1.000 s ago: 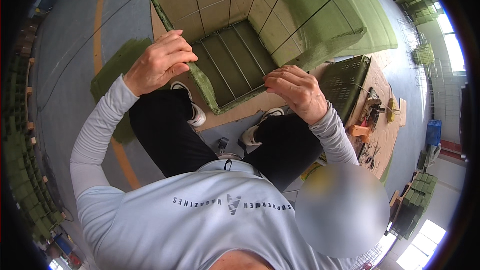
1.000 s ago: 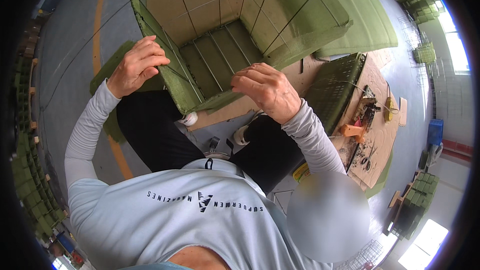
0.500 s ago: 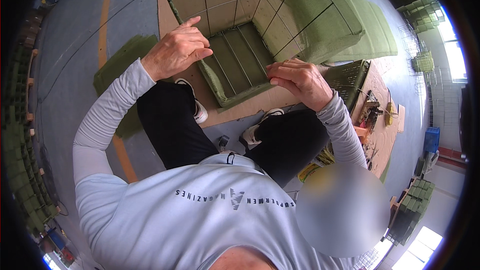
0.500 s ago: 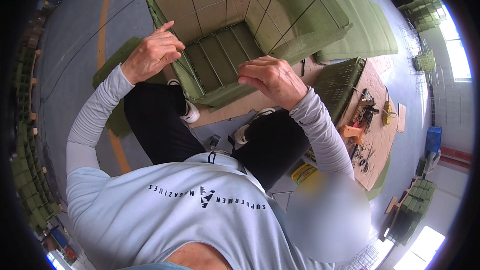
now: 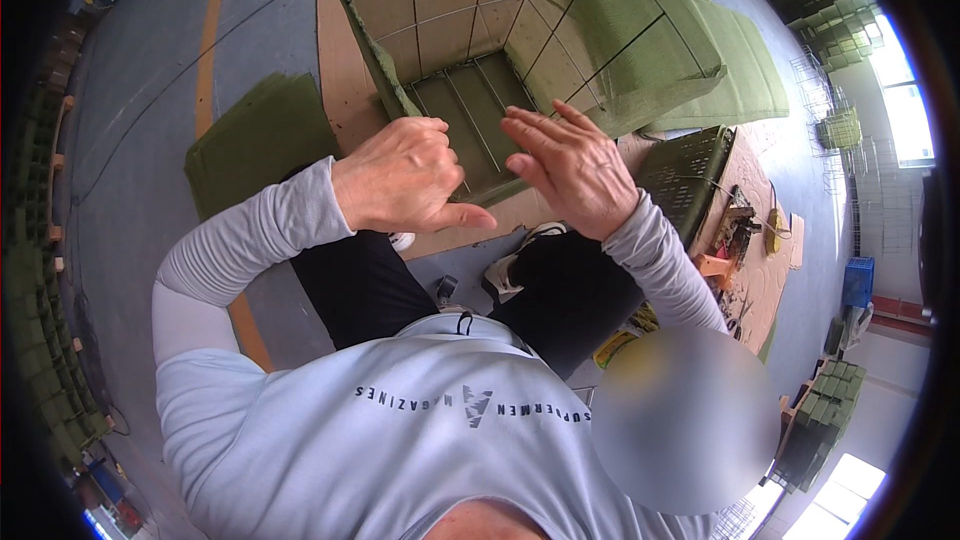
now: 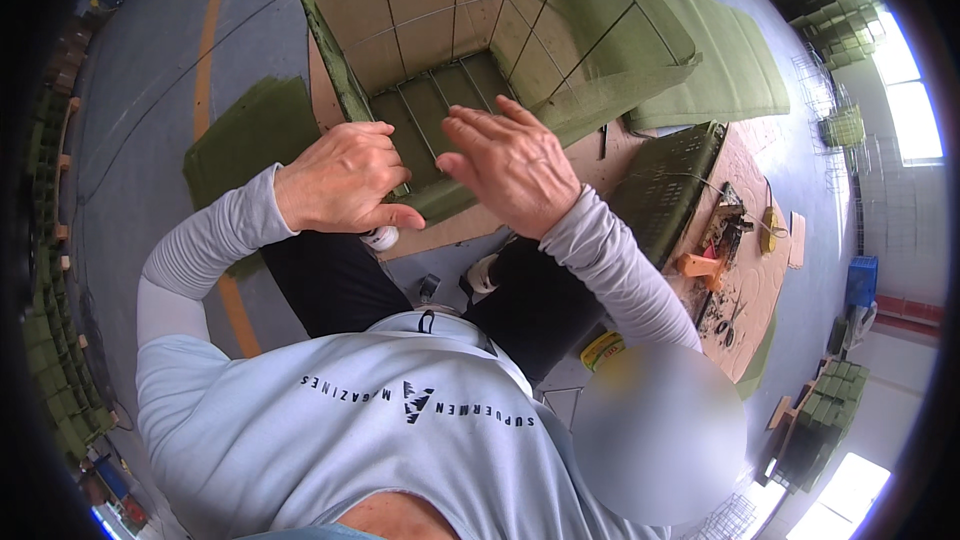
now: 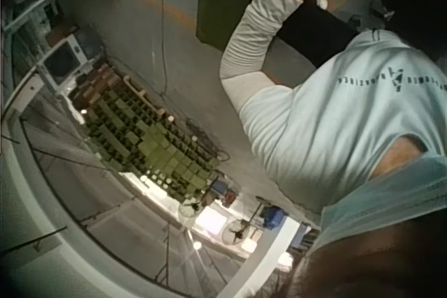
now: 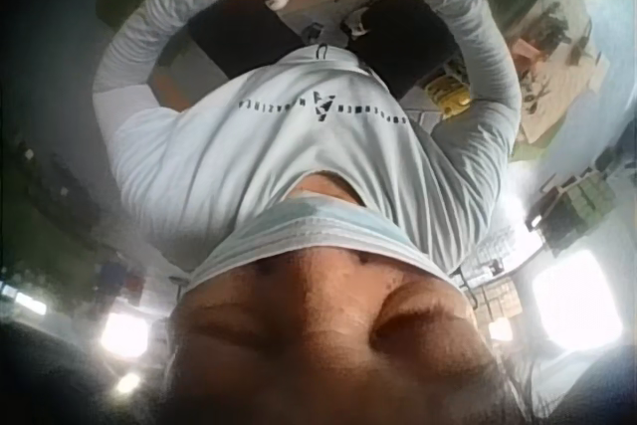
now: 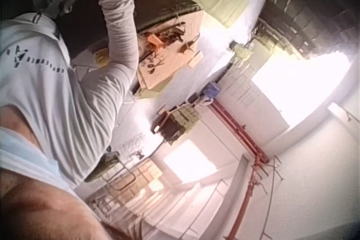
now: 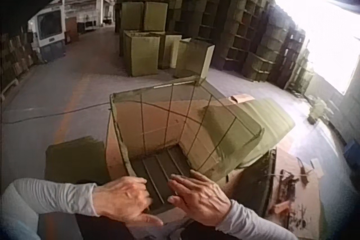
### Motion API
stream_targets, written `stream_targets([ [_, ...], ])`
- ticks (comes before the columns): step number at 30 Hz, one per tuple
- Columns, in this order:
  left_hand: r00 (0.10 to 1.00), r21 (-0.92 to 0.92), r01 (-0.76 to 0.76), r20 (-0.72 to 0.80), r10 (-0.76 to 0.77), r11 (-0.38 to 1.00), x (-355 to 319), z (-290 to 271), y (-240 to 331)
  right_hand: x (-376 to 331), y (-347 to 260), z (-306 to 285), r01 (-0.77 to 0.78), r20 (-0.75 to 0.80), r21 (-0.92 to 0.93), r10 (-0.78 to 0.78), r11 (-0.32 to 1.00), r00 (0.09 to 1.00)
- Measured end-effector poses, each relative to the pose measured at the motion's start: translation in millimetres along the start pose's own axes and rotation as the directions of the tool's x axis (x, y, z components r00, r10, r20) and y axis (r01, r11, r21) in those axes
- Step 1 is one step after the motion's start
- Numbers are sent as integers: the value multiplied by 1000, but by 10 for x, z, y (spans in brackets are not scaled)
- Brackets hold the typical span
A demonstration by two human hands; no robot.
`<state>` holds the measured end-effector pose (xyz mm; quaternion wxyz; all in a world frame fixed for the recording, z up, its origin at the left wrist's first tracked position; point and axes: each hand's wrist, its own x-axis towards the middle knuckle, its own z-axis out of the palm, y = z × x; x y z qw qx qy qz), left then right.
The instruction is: Assembling storage bins by gluing green fabric/foam panels to a metal wire frame.
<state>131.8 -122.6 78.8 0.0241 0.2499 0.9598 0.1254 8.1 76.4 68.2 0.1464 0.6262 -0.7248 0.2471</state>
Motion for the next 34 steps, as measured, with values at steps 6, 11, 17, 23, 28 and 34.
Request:
stream_targets([
  [6, 961, -43, 111, 260, -96, 993, 162, -100, 14, 70, 16, 53, -77, 262, 28, 67, 997, 963],
  [11, 935, -127, 113, 348, -62, 985, 305, -96, -58, 324, 121, 57, 52, 758, -59, 11, 997, 652],
  [17, 886, -118, 386, 324, -332, 915, 526, -58, -25, 528, 347, 340, -207, 941, 36, 37, 978, 338],
  [23, 679, -271, 80, -690, -251, 959, -44, 146, 238, 137, -247, -77, -172, -66, 151, 184, 973, 981],
  [28, 814, 146, 128, -581, -20, 981, -149, 433, 411, 8, -521, 229, -84, -1, -133, 84, 988, 996],
  [34, 990, 9, 118, -83, -116, 993, -20, 163, 239, 312, -232, 137, 18, 637, -111, 57, 994, 768],
])
